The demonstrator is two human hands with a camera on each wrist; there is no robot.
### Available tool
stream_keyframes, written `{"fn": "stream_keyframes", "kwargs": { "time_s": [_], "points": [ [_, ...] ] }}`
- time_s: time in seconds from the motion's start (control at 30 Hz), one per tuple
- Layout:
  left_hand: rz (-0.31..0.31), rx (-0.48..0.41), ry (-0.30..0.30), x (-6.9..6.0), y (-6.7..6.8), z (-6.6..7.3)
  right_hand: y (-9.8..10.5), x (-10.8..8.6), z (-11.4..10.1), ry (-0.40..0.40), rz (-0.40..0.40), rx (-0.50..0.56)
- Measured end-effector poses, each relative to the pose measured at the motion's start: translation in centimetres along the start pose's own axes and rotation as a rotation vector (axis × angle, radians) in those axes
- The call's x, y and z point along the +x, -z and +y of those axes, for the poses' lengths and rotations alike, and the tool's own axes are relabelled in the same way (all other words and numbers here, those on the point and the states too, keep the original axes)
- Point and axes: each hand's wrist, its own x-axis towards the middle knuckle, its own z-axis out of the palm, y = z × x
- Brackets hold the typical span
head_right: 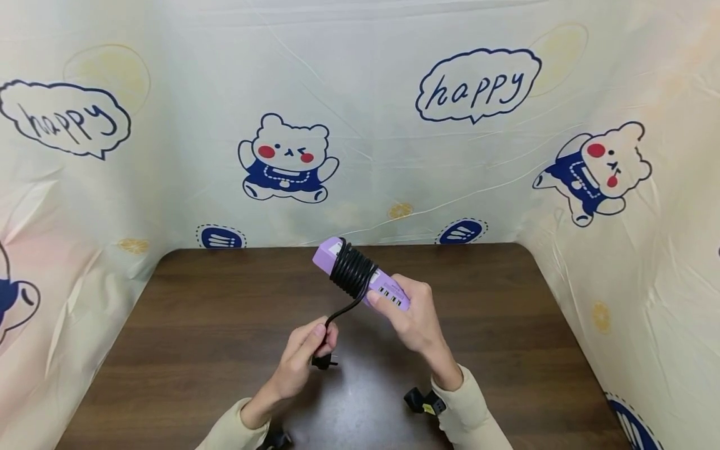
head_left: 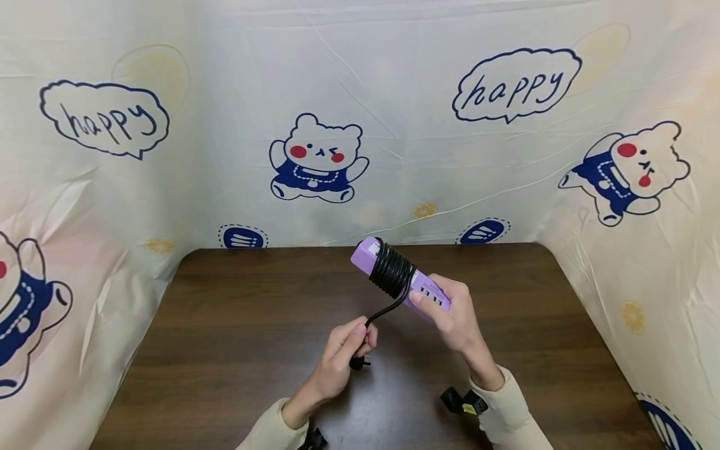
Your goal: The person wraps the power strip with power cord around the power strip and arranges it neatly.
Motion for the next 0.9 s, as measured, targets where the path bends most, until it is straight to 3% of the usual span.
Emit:
{"fn": "stream_keyframes", "kwargs": {
  "time_s": [0.17,0.33,0.43,0.63,0.9],
  "points": [
    [-0.058,0.024,-0.006,-0.2,0.4,-0.6,0.1,-0.1,-0.5,-0.029,-0.016,0.042],
    [-0.075,0.171,-0.108,-0.3,0.5,-1.5,-0.1,-0.6,-1.0,-0.066,-0.066,0.099],
    [-0.091,0.195,-0.145,-0.2,0.4,-2.0,-0.1,-0.7,-1.1,-0.076,-0.096,0.142],
    [-0.154,0.109,-0.139,0.2,0.3,-3.1,-0.1,-0.9,-1.3,-0.069,-0.164,0.314],
    [-0.252,-0.062,-0.098,0.9,0.9,-4.1,-0.7,-1.0,-1.4,-0.093,-0.317,0.558]
  ]
}}
